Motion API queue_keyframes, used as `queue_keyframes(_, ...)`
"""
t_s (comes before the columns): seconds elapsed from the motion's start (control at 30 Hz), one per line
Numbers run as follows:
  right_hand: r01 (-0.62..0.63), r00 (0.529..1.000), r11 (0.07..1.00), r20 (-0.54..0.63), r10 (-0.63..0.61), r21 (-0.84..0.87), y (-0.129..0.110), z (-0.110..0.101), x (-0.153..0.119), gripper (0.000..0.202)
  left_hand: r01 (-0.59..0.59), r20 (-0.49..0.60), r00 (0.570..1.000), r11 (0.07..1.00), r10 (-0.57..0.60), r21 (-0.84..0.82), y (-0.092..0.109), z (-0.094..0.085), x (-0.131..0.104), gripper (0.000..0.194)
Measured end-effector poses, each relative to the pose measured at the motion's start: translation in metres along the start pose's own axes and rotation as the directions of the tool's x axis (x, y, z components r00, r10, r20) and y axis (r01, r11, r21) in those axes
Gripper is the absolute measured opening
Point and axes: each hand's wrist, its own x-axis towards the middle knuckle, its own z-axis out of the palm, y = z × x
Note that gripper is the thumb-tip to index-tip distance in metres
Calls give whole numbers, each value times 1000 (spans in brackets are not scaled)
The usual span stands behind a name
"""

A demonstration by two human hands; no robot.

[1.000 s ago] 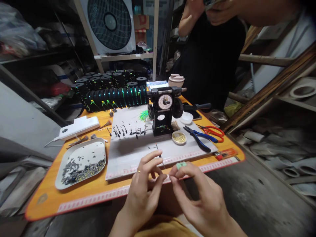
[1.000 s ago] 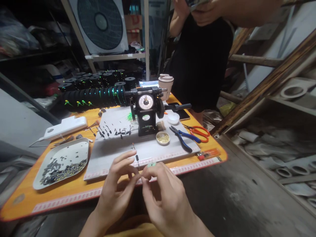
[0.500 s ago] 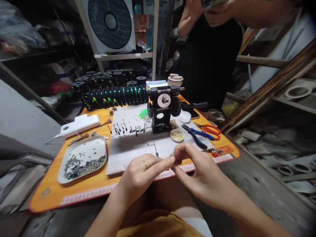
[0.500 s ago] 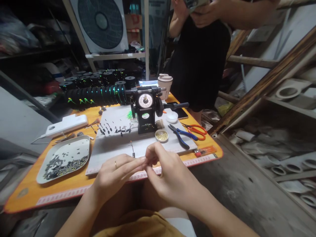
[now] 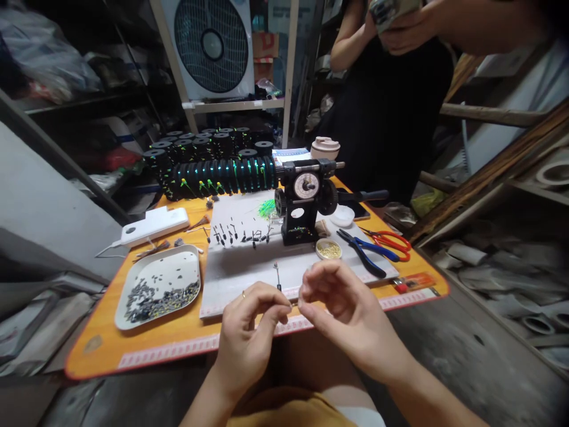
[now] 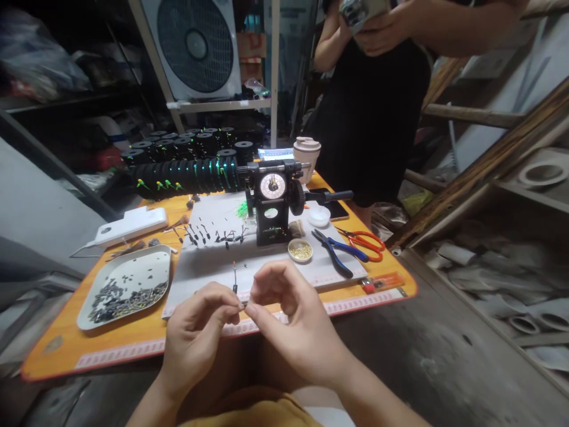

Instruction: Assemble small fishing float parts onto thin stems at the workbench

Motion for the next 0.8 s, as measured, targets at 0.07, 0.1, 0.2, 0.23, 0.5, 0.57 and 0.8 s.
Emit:
queue_keyframes(0.07,53,998,991,-35,-49,121,7,8,-3,18,123,-41,991,988,-128,-97,2,-1,-4,16)
queue_keyframes(0.1,94,995,989,-37,-91,118,9,10,-4,17,171,-49,983,975,-179,-142,3,-2,-5,15)
queue_keyframes(0.2,263,965,952,26,-262,-158,8,10,-4,23,219,-50,972,960,-231,-177,4,-3,-7,15)
queue_keyframes(0.23,321,947,907,68,-315,-274,6,9,-3,27,219,-49,972,961,-230,-170,4,-3,-7,15)
queue_keyframes(0.5,248,968,889,74,-238,-384,0,7,2,19,76,-2,997,995,-76,-72,4,-11,-3,19)
queue_keyframes(0.57,220,975,908,54,-215,-356,0,7,2,18,67,37,997,996,-65,-66,7,-16,0,18)
queue_keyframes(0.8,207,976,926,-1,-218,-315,3,9,6,16,80,148,986,997,-77,-20,12,-26,11,21)
